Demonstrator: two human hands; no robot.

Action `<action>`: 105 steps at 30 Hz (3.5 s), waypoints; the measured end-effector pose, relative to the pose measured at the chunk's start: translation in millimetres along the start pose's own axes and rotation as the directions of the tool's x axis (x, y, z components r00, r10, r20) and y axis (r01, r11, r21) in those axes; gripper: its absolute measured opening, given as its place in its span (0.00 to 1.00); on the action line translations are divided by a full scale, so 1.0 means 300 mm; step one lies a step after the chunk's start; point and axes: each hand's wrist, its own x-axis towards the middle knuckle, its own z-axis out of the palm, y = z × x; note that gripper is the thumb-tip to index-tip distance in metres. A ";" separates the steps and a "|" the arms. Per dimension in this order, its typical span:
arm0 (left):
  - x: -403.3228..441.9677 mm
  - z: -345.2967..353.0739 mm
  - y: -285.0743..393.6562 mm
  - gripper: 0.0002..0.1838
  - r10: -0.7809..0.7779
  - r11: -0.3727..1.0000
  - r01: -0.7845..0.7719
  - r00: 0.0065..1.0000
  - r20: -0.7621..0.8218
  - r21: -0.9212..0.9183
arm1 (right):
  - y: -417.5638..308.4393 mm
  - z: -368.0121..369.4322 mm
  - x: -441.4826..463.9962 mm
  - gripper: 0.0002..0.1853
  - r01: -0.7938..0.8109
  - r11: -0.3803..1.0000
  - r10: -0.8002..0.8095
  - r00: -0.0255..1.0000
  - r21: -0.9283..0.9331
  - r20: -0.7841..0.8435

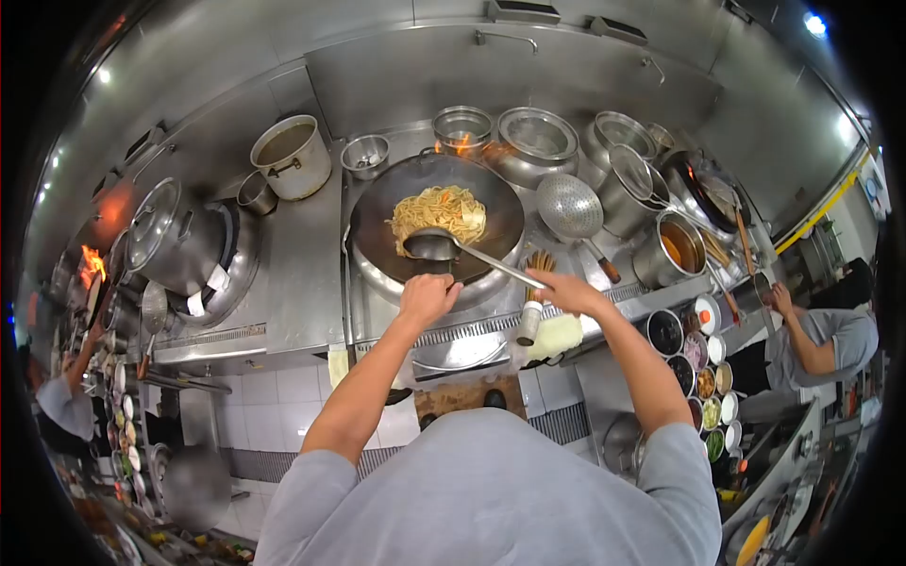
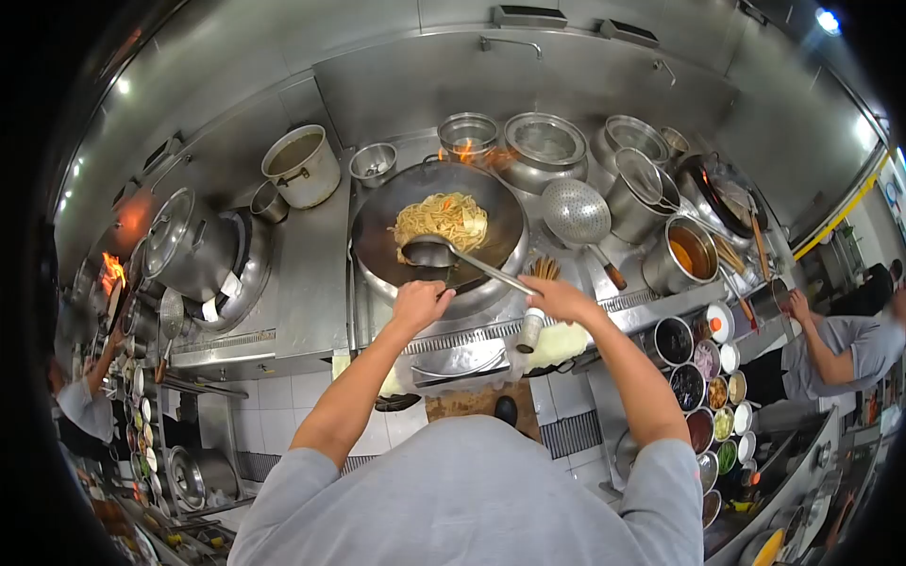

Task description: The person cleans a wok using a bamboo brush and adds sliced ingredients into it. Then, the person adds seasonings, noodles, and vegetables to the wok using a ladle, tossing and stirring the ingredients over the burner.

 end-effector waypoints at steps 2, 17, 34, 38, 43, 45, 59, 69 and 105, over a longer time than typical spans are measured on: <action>-0.017 -0.036 0.035 0.18 0.006 0.999 -0.008 0.999 -0.036 -0.043 | 0.194 0.079 0.180 0.28 0.227 0.967 -0.243 0.959 -0.118 -0.144; -0.025 0.111 -0.023 0.16 0.014 0.997 -0.025 0.988 -0.153 -0.069 | 0.263 0.567 0.117 0.31 0.105 0.986 -0.026 0.865 0.130 -0.502; -0.153 0.138 -0.015 0.31 -0.007 0.994 -0.018 0.974 -0.225 -0.108 | 0.173 0.577 0.051 0.31 -0.060 0.982 0.132 0.895 0.180 -0.425; -0.155 0.125 -0.018 0.31 -0.017 0.989 -0.013 0.980 -0.200 -0.149 | 0.178 0.579 0.055 0.31 -0.053 0.981 0.128 0.897 0.185 -0.422; -0.160 0.141 -0.031 0.31 -0.036 0.989 0.006 0.979 -0.203 -0.145 | 0.169 0.558 0.045 0.30 -0.049 0.979 0.125 0.911 0.197 -0.394; -0.162 0.137 -0.031 0.32 -0.036 0.989 0.008 0.981 -0.191 -0.148 | 0.164 0.555 0.043 0.30 -0.059 0.978 0.134 0.911 0.198 -0.390; -0.206 0.120 -0.028 0.39 -0.028 0.990 0.006 0.987 -0.155 -0.144 | 0.137 0.531 0.029 0.30 -0.112 0.975 0.174 0.922 0.190 -0.345; -0.212 0.095 -0.029 0.37 -0.005 0.989 -0.018 0.987 -0.158 -0.144 | 0.127 0.529 0.031 0.30 -0.126 0.970 0.193 0.921 0.209 -0.339; -0.024 0.080 -0.055 0.19 0.045 0.999 -0.046 0.992 -0.120 -0.003 | 0.006 -0.040 -0.011 0.26 0.166 0.974 -0.178 0.981 -0.155 -0.071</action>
